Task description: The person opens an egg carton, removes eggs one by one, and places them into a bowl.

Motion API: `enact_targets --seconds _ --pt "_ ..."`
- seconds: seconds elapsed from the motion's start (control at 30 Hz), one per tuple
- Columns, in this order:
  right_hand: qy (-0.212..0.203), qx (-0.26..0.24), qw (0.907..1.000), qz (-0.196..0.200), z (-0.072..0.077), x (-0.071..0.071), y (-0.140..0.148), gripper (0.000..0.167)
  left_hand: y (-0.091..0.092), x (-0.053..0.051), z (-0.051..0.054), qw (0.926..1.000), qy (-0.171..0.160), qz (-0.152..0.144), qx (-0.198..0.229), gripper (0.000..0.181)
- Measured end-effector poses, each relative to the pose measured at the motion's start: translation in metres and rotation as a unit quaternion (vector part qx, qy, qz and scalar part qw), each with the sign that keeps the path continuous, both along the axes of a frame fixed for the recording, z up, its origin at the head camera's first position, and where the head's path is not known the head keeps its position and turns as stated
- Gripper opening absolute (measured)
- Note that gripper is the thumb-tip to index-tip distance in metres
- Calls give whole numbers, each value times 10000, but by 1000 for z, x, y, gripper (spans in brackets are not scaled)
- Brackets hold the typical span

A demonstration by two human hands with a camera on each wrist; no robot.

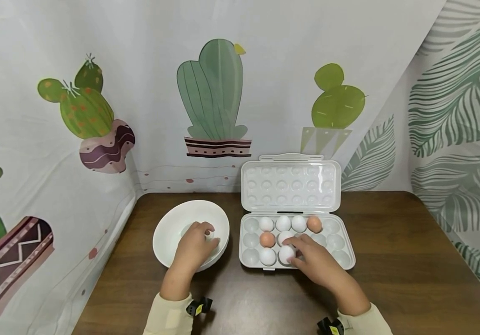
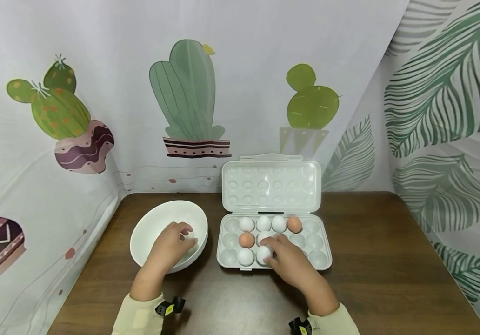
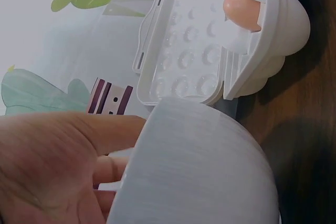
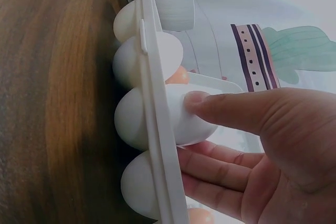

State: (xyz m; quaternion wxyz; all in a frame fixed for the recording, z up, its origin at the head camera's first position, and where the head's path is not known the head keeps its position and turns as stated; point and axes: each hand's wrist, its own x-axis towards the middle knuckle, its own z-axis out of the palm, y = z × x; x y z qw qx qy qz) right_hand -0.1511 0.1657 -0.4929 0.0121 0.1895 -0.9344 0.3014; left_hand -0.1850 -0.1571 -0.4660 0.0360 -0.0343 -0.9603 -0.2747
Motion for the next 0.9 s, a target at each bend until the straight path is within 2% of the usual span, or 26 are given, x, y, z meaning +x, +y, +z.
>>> enact_targets --seconds 0.27,0.43,0.53,0.73,0.9 --pt "-45 -173 9998 55 2 0 2 37 13 2 2 9983 355 -153 431 22" --pt "-70 -251 9997 -30 3 0 3 37 23 4 2 9944 760 -414 610 19" --pt "-58 -309 9995 -11 3 -1 4 36 28 6 1 9922 881 -547 690 19" --pt "227 -486 9985 75 2 -2 4 39 36 9 0 9897 987 -756 714 17" --pt "534 -599 9967 100 1 -4 4 42 43 11 -1 9878 1029 -977 647 22"
